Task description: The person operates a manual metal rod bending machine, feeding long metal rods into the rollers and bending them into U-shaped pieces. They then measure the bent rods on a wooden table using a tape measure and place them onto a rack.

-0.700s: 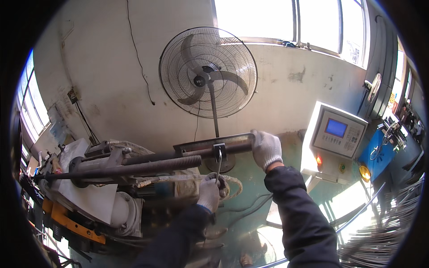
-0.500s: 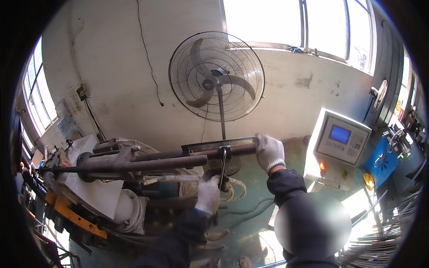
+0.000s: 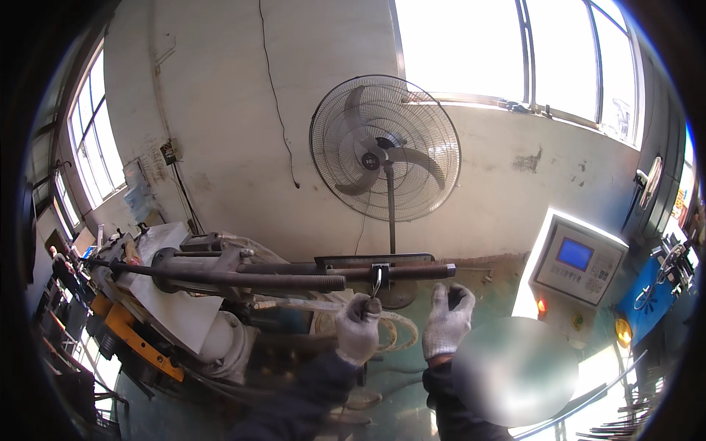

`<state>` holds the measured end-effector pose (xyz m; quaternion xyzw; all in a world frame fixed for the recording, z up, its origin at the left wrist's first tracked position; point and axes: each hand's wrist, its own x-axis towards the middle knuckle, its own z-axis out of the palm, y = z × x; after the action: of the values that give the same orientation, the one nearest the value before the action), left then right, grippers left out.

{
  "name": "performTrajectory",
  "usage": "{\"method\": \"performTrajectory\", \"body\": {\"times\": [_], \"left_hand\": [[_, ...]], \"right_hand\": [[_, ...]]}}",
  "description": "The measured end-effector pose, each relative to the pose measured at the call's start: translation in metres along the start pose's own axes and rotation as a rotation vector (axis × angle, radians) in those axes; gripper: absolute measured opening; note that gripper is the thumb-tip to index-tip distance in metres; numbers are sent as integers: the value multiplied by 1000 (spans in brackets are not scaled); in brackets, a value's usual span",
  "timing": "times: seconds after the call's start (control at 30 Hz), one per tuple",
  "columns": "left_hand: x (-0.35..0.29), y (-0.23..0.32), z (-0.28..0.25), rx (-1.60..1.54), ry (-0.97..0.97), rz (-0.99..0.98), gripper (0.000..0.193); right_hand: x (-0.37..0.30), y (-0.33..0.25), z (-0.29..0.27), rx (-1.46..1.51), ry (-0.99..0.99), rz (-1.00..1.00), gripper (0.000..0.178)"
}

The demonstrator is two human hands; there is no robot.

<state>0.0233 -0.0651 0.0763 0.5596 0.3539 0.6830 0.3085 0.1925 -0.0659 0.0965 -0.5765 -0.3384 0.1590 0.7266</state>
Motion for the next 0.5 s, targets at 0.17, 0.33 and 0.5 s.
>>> {"method": "performTrajectory", "body": {"times": [0.17, 0.33, 0.5], "left_hand": [[2, 41, 7, -43, -150, -5, 13], [-47, 40, -44, 171, -105, 12, 17], [-117, 31, -118, 323, -47, -261, 23]], "right_hand": [[-20, -3, 16, 588, -661, 487, 51], [-16, -17, 70, 697, -686, 440, 50], [-13, -20, 84, 647, -550, 524, 30]]}}
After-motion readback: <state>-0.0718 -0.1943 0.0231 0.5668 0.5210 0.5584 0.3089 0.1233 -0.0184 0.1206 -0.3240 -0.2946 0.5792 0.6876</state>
